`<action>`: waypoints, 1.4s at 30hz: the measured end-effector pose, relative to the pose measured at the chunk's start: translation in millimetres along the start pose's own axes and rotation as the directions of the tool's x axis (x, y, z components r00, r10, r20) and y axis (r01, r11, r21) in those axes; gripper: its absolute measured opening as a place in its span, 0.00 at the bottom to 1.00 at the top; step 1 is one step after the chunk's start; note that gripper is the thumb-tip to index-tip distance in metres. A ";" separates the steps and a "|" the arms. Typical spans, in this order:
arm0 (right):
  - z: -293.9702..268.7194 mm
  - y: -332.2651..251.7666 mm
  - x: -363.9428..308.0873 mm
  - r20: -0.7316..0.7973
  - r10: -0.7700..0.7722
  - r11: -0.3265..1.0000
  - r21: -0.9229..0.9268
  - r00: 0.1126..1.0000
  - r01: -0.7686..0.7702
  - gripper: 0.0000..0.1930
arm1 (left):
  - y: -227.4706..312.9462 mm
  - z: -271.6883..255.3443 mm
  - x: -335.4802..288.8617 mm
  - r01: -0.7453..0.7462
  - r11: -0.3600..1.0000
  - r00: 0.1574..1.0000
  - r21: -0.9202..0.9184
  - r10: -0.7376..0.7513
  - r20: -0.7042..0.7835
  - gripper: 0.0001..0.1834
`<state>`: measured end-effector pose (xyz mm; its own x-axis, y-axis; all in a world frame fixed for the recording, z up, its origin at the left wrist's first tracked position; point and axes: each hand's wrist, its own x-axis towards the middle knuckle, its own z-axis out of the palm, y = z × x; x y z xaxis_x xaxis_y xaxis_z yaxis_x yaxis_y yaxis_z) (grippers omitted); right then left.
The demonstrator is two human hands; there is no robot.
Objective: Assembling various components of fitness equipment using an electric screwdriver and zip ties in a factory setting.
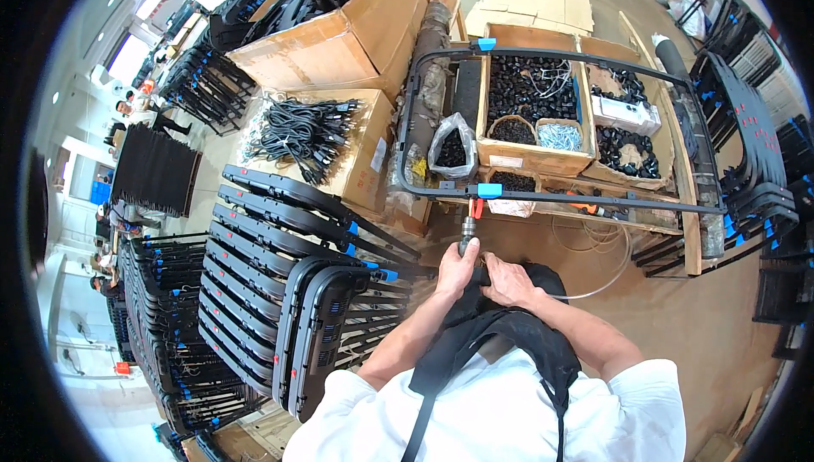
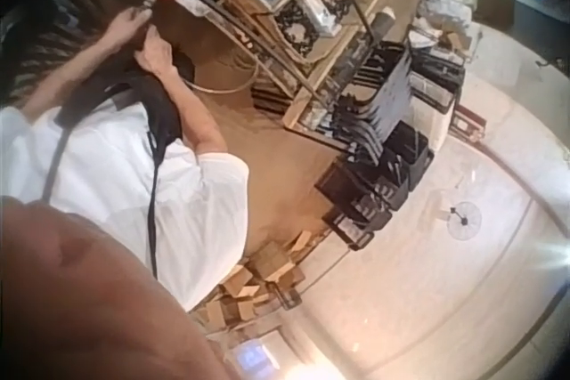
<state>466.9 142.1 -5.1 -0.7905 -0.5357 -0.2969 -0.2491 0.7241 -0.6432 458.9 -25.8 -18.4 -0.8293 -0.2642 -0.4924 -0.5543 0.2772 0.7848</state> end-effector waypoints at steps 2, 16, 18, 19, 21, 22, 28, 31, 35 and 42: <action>-4.2 -2.5 1.0 -0.080 -0.041 0.999 0.021 0.996 0.043 0.37 | 6.0 -1.2 2.5 0.012 0.999 1.000 0.032 -0.012 -0.002 0.31; -11.5 -1.4 18.7 -0.104 -0.004 1.000 0.007 0.995 0.004 0.39 | -2.4 5.9 36.1 -0.029 0.997 0.999 0.071 0.030 -0.014 0.32; -12.0 -2.9 19.4 -0.121 -0.026 1.000 -0.016 0.992 0.024 0.40 | -6.5 6.9 41.6 -0.040 0.998 0.999 0.059 0.040 -0.006 0.31; -13.5 -4.4 19.4 -0.126 -0.023 1.000 -0.017 0.992 0.021 0.40 | -7.8 7.2 43.4 -0.037 0.998 0.999 0.051 0.038 -0.007 0.31; -17.2 -5.9 19.0 -0.107 0.004 0.999 -0.046 0.994 -0.009 0.41 | -6.1 8.3 44.2 -0.039 0.998 0.999 0.045 0.040 0.000 0.31; -17.8 -4.7 18.9 -0.113 0.012 0.999 -0.045 0.994 -0.017 0.41 | -3.1 8.5 43.6 -0.031 0.998 0.999 0.046 0.030 0.020 0.34; -15.6 -7.2 19.6 -0.099 -0.009 0.996 -0.085 0.995 0.001 0.32 | 2.1 9.3 42.7 -0.032 0.999 0.999 0.040 0.032 0.022 0.36; -11.8 -12.5 20.4 -0.112 -0.013 0.997 -0.074 0.994 0.005 0.28 | -3.8 8.2 43.4 -0.044 0.998 0.999 0.038 0.043 0.015 0.36; -11.0 -14.9 15.2 -0.094 0.021 0.997 -0.067 0.995 -0.028 0.29 | -6.9 9.8 41.2 -0.034 0.999 0.998 0.032 0.032 0.045 0.37; -8.6 -21.1 10.5 -0.085 0.020 0.997 -0.072 0.996 -0.027 0.29 | -18.5 11.9 40.3 -0.027 1.000 1.000 -0.012 0.027 0.015 0.31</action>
<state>459.0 125.0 11.3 -0.8404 -0.4817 -0.2486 -0.2676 0.7675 -0.5826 434.9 -30.5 -57.3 -0.8451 -0.2431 -0.4762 -0.5307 0.2735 0.8022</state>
